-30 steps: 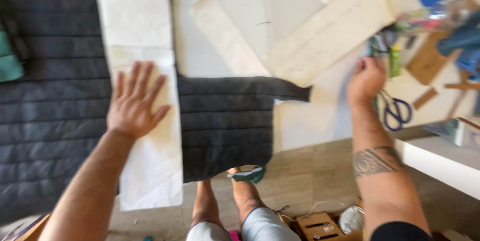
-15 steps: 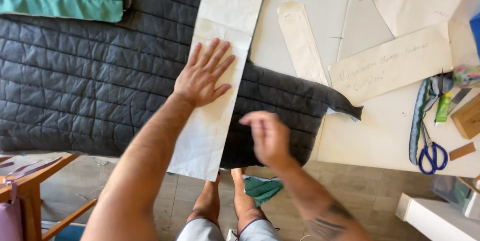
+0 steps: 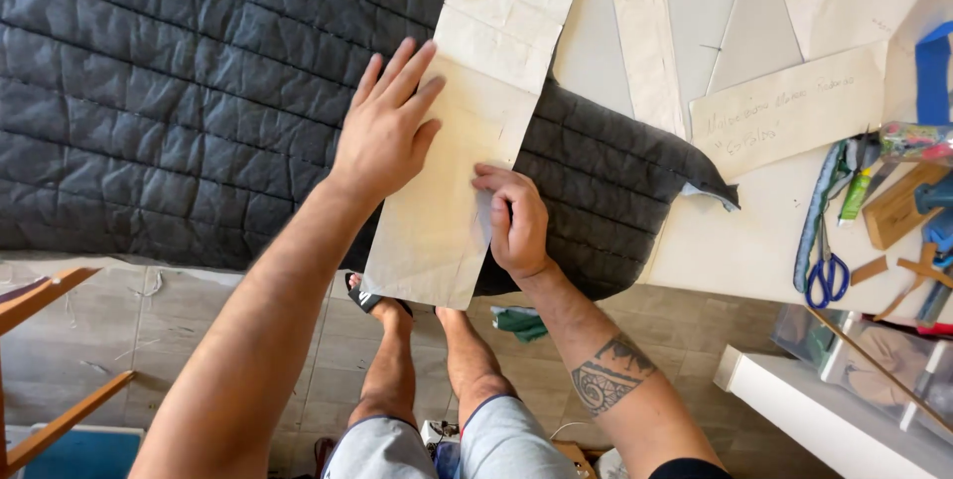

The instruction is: Cutting quilted fabric along a paper template using scissors

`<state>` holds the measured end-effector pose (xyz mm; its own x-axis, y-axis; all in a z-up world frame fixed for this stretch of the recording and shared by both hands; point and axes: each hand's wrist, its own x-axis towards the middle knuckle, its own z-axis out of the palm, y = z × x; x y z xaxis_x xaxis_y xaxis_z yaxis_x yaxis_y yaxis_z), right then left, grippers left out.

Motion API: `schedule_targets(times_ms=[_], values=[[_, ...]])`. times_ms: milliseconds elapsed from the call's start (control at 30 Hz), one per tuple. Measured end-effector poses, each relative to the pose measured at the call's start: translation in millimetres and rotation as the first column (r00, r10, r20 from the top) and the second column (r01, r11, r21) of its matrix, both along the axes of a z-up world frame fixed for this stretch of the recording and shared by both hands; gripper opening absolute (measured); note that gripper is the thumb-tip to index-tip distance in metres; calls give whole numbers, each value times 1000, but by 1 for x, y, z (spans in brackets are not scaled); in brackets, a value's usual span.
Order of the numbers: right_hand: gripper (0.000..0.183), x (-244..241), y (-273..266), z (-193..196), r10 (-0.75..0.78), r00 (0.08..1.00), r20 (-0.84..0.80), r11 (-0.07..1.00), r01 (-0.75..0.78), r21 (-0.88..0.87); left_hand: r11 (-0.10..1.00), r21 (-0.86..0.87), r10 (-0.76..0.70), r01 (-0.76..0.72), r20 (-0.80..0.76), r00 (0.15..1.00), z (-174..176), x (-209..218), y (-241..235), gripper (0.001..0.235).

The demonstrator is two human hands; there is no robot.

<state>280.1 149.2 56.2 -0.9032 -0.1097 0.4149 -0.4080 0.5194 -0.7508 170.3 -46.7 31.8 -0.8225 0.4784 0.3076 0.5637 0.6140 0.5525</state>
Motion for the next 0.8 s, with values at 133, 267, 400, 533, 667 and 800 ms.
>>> schedule_targets(times_ms=[133, 267, 400, 533, 667, 800], values=[[26, 0, 3, -19, 1, 995, -97, 999, -5, -34, 999, -31, -35, 34, -41, 999, -33, 16, -16, 51], [28, -1, 2, -17, 9, 992, -123, 1000, -11, -11, 999, -22, -44, 42, -103, 994, -32, 20, -16, 51], [29, -4, 1, -20, 4, 991, -137, 1000, -1, 25, 959, 277, 120, -64, -189, 975, -23, 39, -18, 17], [34, 3, 2, -20, 29, 997, -72, 995, -22, 100, 786, 404, 547, -468, -103, 831, -31, 150, -44, 29], [32, -2, -3, -23, 31, 994, -101, 998, -25, 66, -189, 585, 763, -789, 593, 256, -160, 257, -28, 28], [24, 4, -6, -23, 41, 994, -105, 997, -33, 72, -526, -62, -264, -848, 960, 94, -179, 279, 50, 54]])
